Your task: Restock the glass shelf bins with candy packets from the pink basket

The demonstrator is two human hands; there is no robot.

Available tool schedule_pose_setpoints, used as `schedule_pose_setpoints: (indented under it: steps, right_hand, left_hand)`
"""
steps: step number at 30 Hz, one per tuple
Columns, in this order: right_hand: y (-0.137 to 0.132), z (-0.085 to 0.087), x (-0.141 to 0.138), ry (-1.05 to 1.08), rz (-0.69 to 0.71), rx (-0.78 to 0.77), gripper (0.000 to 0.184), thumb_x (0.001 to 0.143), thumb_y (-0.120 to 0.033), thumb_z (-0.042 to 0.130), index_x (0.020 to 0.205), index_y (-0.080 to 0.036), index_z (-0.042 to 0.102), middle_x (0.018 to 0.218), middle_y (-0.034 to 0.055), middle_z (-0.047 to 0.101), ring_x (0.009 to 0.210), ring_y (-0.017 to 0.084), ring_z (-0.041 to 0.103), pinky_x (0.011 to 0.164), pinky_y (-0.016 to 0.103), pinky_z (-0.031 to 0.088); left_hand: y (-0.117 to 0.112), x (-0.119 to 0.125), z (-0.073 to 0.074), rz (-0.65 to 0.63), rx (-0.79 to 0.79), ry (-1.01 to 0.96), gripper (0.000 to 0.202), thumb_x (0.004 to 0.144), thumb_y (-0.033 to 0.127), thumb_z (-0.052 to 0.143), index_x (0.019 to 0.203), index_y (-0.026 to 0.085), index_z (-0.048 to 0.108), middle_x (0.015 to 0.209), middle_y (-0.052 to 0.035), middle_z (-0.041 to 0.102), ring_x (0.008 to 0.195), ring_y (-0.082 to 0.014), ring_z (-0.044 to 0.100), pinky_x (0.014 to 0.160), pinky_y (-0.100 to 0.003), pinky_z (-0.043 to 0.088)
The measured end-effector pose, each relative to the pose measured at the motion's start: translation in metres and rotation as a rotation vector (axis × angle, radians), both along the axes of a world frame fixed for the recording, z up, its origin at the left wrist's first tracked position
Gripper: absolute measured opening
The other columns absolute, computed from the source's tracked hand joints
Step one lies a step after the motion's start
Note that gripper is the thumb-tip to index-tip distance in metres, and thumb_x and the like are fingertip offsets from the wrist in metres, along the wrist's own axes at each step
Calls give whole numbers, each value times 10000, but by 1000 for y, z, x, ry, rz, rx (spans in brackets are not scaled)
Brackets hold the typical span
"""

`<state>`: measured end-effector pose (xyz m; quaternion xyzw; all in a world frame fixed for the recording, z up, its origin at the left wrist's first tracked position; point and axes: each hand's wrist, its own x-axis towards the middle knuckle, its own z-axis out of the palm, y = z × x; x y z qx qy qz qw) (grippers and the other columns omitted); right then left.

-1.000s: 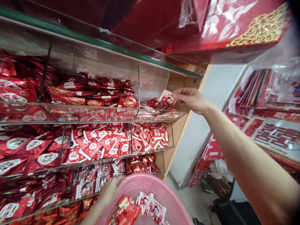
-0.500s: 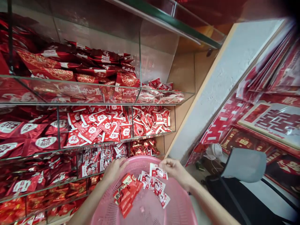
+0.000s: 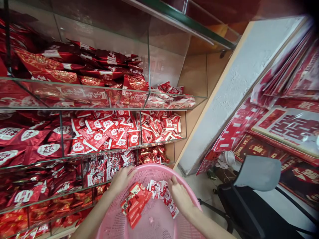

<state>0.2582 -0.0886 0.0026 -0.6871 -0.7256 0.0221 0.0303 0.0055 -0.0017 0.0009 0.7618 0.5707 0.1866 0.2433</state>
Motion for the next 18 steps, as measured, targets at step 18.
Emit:
schedule_pose_setpoints:
  steps: [18]
  right_hand:
    - [14, 80, -1, -143, 63, 185, 226, 898, -155, 363, 877, -193, 585, 836, 52, 626, 588, 175, 649, 454, 246, 361]
  left_hand:
    - [-3, 0, 1, 12, 9, -49, 364, 878, 476, 378, 906, 229, 644, 886, -43, 709, 818, -191, 638, 693, -239, 396]
